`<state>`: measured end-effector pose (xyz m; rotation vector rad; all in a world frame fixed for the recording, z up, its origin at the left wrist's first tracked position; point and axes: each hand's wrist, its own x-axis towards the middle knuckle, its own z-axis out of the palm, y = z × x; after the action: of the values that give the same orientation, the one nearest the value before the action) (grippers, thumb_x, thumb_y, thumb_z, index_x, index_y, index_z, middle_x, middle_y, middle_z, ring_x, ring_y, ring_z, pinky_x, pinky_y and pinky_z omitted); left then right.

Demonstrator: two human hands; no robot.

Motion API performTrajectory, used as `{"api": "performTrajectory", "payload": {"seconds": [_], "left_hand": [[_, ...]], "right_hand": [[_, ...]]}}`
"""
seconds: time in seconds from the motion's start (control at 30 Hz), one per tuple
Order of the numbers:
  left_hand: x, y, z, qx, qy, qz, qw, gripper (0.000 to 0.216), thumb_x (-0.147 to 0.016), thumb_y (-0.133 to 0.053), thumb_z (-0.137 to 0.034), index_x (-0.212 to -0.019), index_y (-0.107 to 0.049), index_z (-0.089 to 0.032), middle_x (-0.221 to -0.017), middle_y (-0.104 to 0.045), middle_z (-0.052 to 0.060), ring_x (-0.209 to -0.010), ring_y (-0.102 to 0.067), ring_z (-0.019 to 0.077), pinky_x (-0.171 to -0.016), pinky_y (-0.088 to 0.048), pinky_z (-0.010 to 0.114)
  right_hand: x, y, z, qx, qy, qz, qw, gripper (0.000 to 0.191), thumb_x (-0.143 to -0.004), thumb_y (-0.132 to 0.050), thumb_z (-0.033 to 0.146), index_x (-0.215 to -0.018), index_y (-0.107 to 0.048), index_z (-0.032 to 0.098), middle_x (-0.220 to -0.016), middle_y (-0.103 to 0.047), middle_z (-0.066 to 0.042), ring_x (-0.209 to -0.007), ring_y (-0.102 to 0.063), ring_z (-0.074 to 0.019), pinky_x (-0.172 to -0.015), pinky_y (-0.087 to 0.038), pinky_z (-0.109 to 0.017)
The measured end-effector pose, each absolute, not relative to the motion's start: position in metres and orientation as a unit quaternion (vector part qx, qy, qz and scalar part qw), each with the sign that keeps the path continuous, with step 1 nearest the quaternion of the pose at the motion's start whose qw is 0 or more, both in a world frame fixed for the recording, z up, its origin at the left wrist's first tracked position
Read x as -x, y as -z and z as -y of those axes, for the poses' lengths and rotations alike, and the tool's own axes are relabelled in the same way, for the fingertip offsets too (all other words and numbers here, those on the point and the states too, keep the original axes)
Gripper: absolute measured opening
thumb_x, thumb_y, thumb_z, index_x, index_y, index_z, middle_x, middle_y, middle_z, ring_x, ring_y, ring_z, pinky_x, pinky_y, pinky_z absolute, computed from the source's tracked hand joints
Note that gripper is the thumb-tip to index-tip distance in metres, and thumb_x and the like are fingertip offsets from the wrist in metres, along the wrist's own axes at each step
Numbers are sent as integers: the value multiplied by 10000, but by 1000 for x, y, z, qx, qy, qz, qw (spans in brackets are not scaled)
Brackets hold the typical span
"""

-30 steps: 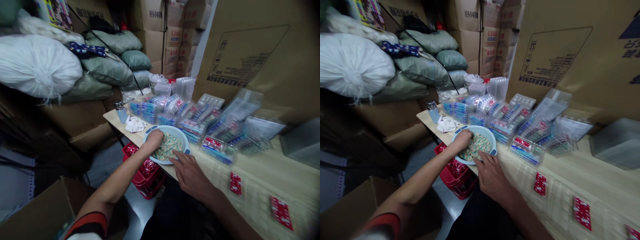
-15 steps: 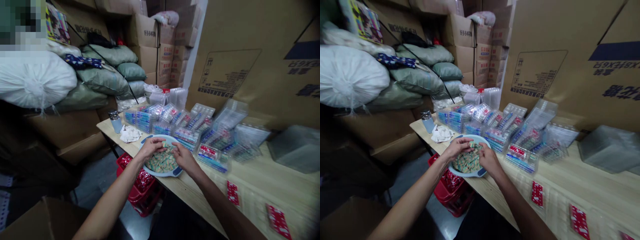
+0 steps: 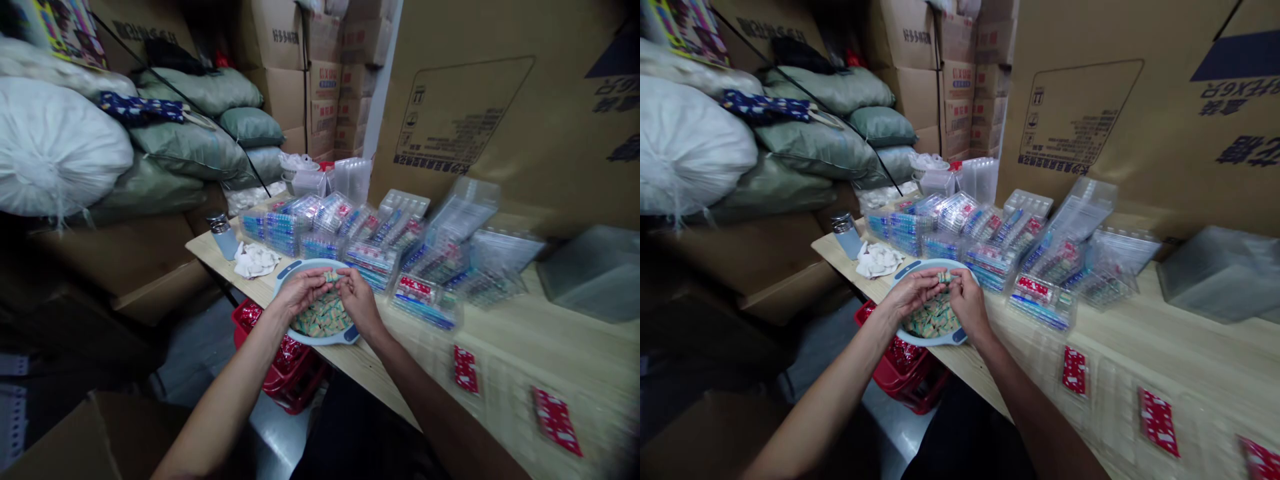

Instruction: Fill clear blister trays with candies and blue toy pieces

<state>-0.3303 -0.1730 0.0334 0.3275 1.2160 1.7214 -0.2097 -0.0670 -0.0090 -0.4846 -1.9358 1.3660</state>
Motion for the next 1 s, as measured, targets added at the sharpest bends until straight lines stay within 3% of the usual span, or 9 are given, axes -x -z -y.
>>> {"api": "performTrajectory", "payload": {"seconds": [0.2,0.47,0.73,0.87,1.0], "left_hand": [[327,-41,172,-123,-686,-488,526,274,-866,-557,54,-1062,-731,-27,-925,-769,153,-760,-746,125,-739,-596,136],[330,-38,170,-99,-683,-501,523,274,-869,-600,50,-1085,-726,-63,-861,-759,105,-694,-726,101,-721,-593,138],[330,-34,169,-90,-697,-512,494,214,-832,-636,55,-979,-743,-58,-876,-751,91,-696,-716,98,-701,-604,144],[329,-33,169,-89,-705,-523,471,205,-824,-663,37,-980,-744,-67,-819,-741,74,-616,-693,98,-620,-598,157],[329,-32,170,-96,-702,-533,463,191,-807,-694,23,-965,-752,-67,-848,-747,85,-659,-700,99,-656,-589,154]], "right_hand": [[206,7,67,138,-536,758,346,338,-905,-458,275,-1168,-647,181,-889,-678,-39,-797,-627,-213,-754,-503,-328],[208,11,60,145,-580,734,321,391,-898,-439,267,-1234,-617,174,-879,-654,-30,-791,-623,-202,-762,-510,-312],[203,4,81,140,-346,866,333,580,-871,-338,83,-1415,-539,59,-1037,-634,-157,-961,-610,-271,-883,-502,-399],[202,5,84,151,-322,880,315,614,-845,-357,41,-1428,-540,97,-1039,-631,-146,-979,-603,-262,-914,-505,-389],[204,8,78,156,-364,859,323,586,-840,-393,52,-1382,-591,155,-1040,-657,-117,-986,-617,-248,-932,-507,-386]]}}
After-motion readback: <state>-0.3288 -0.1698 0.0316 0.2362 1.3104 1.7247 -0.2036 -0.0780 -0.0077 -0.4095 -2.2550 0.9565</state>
